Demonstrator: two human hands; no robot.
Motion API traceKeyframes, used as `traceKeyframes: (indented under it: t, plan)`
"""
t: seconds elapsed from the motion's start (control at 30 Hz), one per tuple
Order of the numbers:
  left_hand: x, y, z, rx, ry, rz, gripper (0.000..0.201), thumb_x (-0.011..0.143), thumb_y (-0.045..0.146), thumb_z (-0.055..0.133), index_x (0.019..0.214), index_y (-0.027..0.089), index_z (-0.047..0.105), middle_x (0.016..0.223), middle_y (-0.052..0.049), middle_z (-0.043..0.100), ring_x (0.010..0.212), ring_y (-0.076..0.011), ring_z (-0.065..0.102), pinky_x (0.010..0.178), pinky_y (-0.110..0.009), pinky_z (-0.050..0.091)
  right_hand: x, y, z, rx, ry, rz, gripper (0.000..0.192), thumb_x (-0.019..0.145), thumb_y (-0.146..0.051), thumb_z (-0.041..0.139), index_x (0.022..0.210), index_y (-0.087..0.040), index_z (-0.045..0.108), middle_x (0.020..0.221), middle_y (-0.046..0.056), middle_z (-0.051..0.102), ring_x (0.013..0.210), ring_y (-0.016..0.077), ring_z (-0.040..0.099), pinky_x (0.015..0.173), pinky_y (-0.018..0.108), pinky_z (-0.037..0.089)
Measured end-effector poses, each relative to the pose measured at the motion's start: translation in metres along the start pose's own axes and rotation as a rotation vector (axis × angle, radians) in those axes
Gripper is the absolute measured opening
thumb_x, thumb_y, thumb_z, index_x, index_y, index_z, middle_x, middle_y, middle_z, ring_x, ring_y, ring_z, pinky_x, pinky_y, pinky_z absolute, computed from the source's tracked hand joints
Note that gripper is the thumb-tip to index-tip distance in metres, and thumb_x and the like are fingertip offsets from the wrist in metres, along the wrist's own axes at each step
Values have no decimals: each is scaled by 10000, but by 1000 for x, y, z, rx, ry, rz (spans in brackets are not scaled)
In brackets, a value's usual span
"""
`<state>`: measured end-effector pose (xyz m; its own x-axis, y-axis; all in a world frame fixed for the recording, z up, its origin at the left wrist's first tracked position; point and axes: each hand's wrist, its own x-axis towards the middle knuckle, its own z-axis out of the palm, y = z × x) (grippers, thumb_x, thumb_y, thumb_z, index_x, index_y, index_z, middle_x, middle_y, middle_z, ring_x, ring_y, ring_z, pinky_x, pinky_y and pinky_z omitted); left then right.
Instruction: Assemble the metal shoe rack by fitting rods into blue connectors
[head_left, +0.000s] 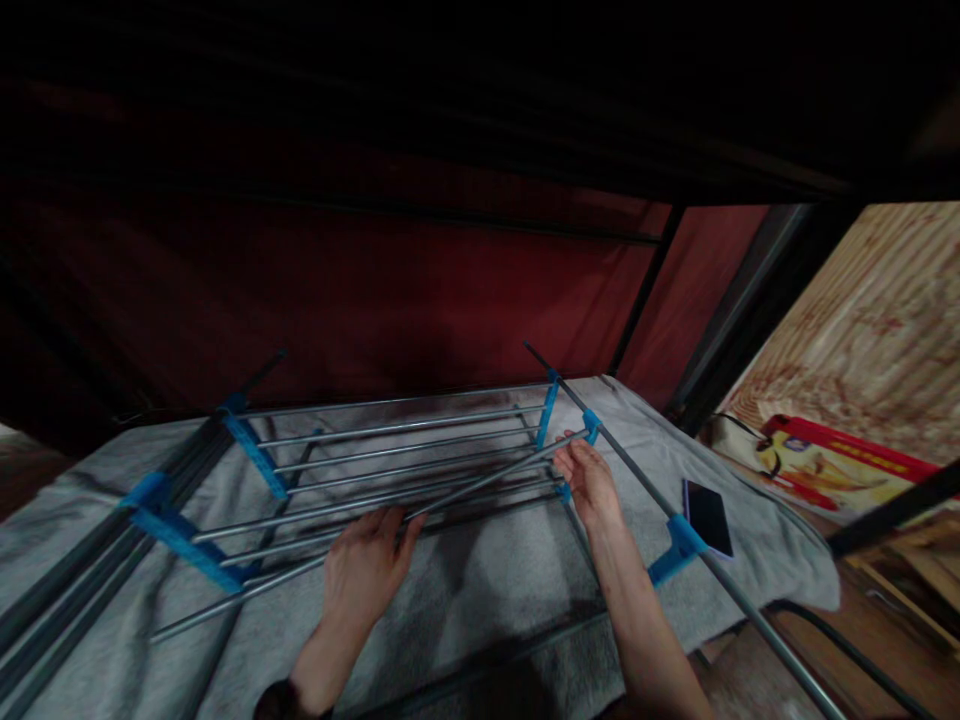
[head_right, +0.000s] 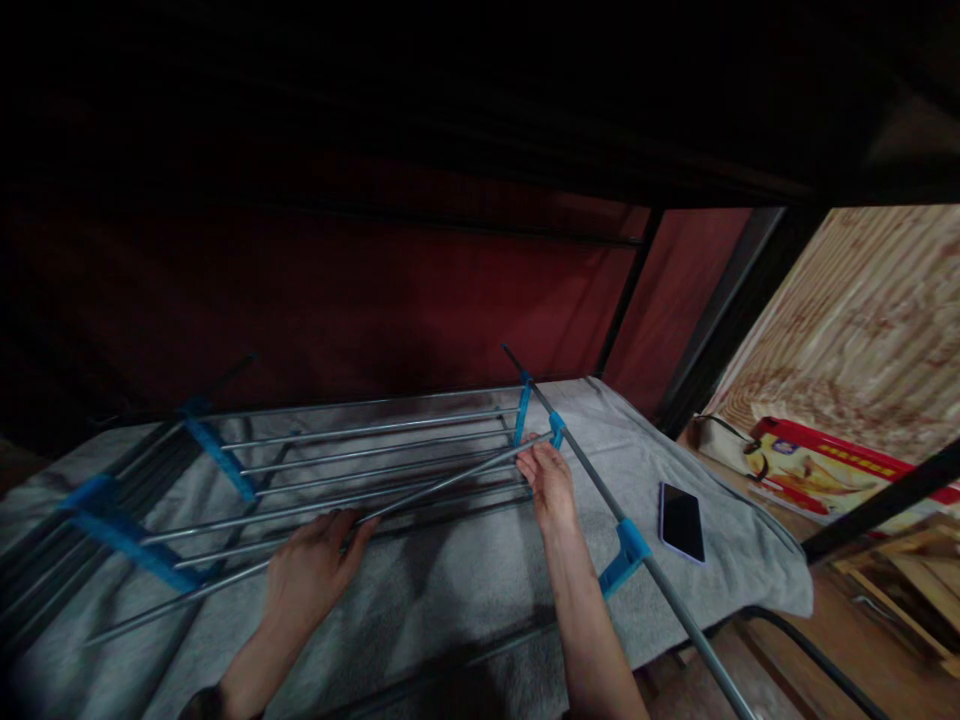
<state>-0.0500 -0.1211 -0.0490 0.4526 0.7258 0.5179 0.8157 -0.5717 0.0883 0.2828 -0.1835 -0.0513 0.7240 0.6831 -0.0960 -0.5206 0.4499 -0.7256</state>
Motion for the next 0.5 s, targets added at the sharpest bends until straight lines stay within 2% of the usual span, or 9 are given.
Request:
traceKeyframes:
  t: [0.23, 0.5]
  plan:
    - [10, -4, 1, 40, 131, 72, 509, 1055, 525, 382, 829, 219, 720, 769, -62, 742, 707, -231, 684, 654, -330, 443, 1, -4, 1, -35, -26, -17, 320, 617, -290, 959, 824, -233, 722, 832, -33, 760, 723, 118, 716, 684, 224, 629]
    - [18, -11, 2, 77, 230, 166, 500, 1075, 503, 387, 866, 211, 734, 781, -60, 733, 710, -230, 668, 678, -339, 438, -7, -7, 5, -54, 10, 3, 291, 634, -264, 930, 803, -234, 696, 814, -19, 752, 733, 130, 712, 683, 239, 620]
